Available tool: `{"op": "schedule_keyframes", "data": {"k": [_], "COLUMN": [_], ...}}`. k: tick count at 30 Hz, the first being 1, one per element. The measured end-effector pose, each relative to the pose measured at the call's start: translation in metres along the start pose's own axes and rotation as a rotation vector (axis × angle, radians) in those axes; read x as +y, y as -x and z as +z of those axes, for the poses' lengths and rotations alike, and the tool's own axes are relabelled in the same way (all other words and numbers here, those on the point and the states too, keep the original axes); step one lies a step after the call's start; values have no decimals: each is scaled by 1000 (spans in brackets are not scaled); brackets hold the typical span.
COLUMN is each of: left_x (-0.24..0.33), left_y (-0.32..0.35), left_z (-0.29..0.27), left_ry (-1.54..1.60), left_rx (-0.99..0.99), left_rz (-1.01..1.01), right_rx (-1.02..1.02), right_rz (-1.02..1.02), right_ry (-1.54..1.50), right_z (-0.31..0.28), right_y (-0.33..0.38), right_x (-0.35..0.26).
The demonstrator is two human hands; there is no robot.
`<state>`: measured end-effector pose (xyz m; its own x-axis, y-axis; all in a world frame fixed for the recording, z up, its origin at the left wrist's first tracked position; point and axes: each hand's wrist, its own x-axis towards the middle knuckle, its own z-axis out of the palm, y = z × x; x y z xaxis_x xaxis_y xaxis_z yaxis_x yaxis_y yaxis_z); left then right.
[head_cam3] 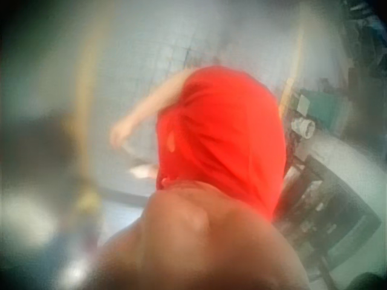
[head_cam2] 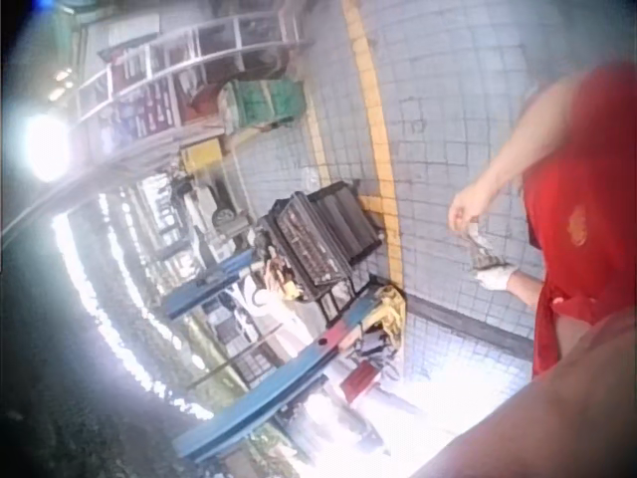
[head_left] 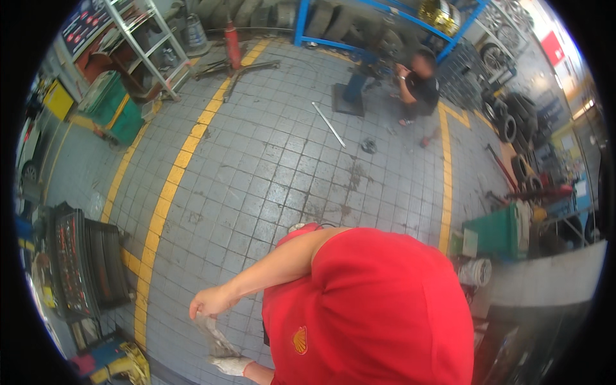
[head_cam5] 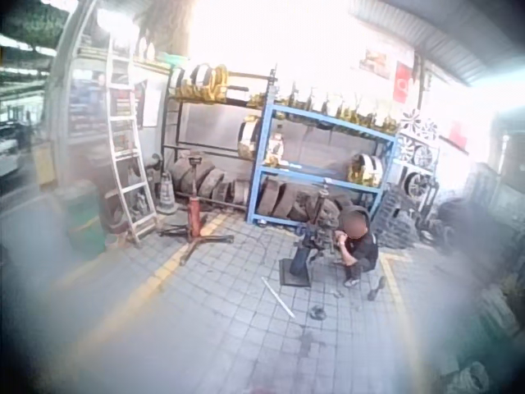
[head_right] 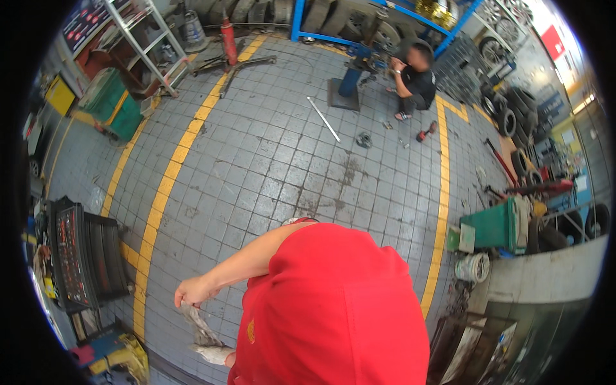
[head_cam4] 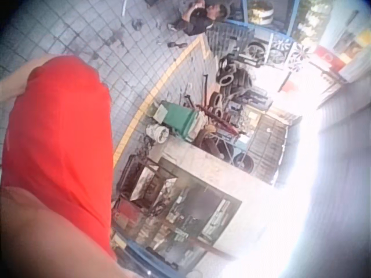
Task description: The person assembles a vehicle suspension assembly on a press stand, using a wrench to tighten bolts and aligning the brake disc and caliper with a coworker. The person handles the brake disc, caliper, and suspension strut while coordinating with another worker to secure the components.
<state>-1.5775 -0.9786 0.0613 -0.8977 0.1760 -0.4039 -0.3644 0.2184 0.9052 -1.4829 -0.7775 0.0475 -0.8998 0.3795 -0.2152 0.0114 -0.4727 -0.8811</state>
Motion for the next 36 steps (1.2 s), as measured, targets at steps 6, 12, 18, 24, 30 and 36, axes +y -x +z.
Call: {"op": "schedule_keyframes", "data": {"k": [6,12,18,24,30,36], "left_x": [48,66,92,126,171,147], "left_y": [-104,-146,-177,-247,-345,-350], "left_z": [-26,-29,-41,-62,-129,-99], "left_ry": [-129,-259,-387,-334,-368,-77], "left_rx": [-66,-303,-769,-678,-501,-822], "left_rz": [6,146,557,455,429,121], "right_rx": [111,585,147,-46,-158,375], "right_rz": [-30,9,262,277,138,2], "right_ry": [-57,197,279,191,-19,-328], "right_z": [53,72,98,165,248,228], "right_y": [-19,-43,-122,-246,-351,-339], "right_x": [-24,-22,-3,27,38,32]}}
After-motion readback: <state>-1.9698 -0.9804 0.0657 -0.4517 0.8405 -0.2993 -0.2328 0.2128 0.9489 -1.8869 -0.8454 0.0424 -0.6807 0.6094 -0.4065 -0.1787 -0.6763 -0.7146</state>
